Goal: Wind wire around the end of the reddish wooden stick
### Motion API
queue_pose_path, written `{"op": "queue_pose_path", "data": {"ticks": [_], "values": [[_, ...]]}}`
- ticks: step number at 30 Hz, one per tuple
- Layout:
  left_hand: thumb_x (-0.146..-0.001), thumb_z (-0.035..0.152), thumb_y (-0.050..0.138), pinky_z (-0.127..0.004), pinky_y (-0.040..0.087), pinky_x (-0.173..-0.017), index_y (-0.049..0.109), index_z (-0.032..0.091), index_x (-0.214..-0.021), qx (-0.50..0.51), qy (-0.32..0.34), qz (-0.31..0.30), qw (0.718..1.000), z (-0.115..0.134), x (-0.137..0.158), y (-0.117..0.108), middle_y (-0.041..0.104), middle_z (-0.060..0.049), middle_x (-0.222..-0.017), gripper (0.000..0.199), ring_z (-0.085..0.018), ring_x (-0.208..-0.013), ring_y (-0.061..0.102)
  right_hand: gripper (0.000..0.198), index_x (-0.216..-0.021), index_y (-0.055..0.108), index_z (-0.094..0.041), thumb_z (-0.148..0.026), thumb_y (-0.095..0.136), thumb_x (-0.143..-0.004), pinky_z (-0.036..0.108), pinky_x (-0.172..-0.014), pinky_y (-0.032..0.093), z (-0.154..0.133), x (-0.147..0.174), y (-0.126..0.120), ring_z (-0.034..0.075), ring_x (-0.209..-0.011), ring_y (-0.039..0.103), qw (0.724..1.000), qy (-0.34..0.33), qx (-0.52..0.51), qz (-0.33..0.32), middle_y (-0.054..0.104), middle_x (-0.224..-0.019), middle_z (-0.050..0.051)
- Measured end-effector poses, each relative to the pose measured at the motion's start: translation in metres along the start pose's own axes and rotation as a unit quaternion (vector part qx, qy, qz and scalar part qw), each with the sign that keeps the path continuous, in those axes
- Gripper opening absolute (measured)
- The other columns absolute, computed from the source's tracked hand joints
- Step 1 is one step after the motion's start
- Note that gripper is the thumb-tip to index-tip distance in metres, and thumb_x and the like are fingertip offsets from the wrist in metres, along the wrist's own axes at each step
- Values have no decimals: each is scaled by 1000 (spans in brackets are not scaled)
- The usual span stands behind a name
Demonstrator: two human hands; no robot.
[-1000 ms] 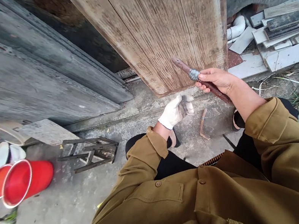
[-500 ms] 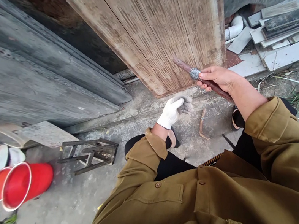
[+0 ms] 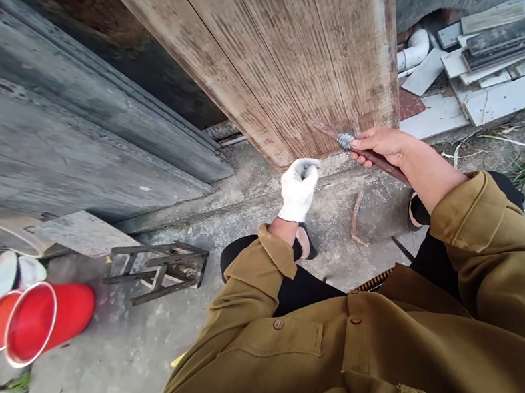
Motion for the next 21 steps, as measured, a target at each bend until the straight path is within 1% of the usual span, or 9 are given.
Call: {"op": "queue_pose_path", "data": {"ticks": [2,3,6,8,10,13,16,21], "values": [[-96,52,57,-48,50,-102,71,27,-123,1,-2,51,999,4,-4,-8,79,-7,-115,39,-31,-128,62,16,-87,61,-14,-20,72,-95,19,-48,45,0,1,1,9,-58,56,1000,-2,-18,-1,63,-72,6],[-96,51,58,-47,50,-102,71,26,-121,5,-2,65,998,5,-4,-9,79,-8,-115,38,-31,-130,61,15,-87,60,-14,-20,72,-96,18,-48,45,0,1,1,9,-58,56,1000,-3,-28,-1,63,-72,6],[-98,53,56,-45,50,-103,71,26,-119,21,-6,72,997,3,-4,-7,77,-6,-120,36,-29,-130,61,14,-88,58,-15,-18,69,-97,18,-48,45,1,1,1,8,-57,55,999,3,-46,13,63,-72,6],[-100,52,54,-45,50,-104,71,25,-114,48,-15,89,995,-1,-5,-5,77,-6,-123,35,-27,-126,62,15,-87,57,-15,-16,66,-98,19,-48,44,0,2,1,8,-56,54,998,6,-49,25,63,-73,5],[-99,51,56,-45,51,-104,72,25,-109,72,-29,100,992,-6,-7,-2,77,-7,-121,31,-27,-122,64,14,-87,57,-15,-14,62,-100,19,-48,44,-1,3,1,8,-56,54,998,4,-50,30,63,-73,5],[-95,44,65,-46,53,-102,72,27,-104,78,-46,103,991,-13,-12,0,79,-7,-111,21,-27,-118,66,15,-88,57,-14,-12,54,-103,19,-47,44,-5,5,2,9,-55,54,999,-5,-47,24,62,-75,6],[-94,35,65,-43,55,-98,73,26,-101,60,-32,106,992,-17,-15,-1,80,-7,-106,14,-26,-112,69,18,-88,57,-13,-10,49,-104,18,-46,44,-8,7,1,8,-56,55,999,-14,-43,24,61,-75,6],[-91,25,61,-34,56,-85,72,20,-92,49,11,66,997,-21,-15,0,78,-5,-98,12,-20,-92,72,14,-86,57,-16,-15,61,-100,19,-46,45,-6,3,1,9,-55,54,999,-10,-24,21,62,-74,5]]}}
Point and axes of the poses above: each hand's wrist, its own x-axis away from the middle knuckle, its own y-axis out of the palm, z = x × y, the point moved 6 cm from there along -x, towards the middle knuckle
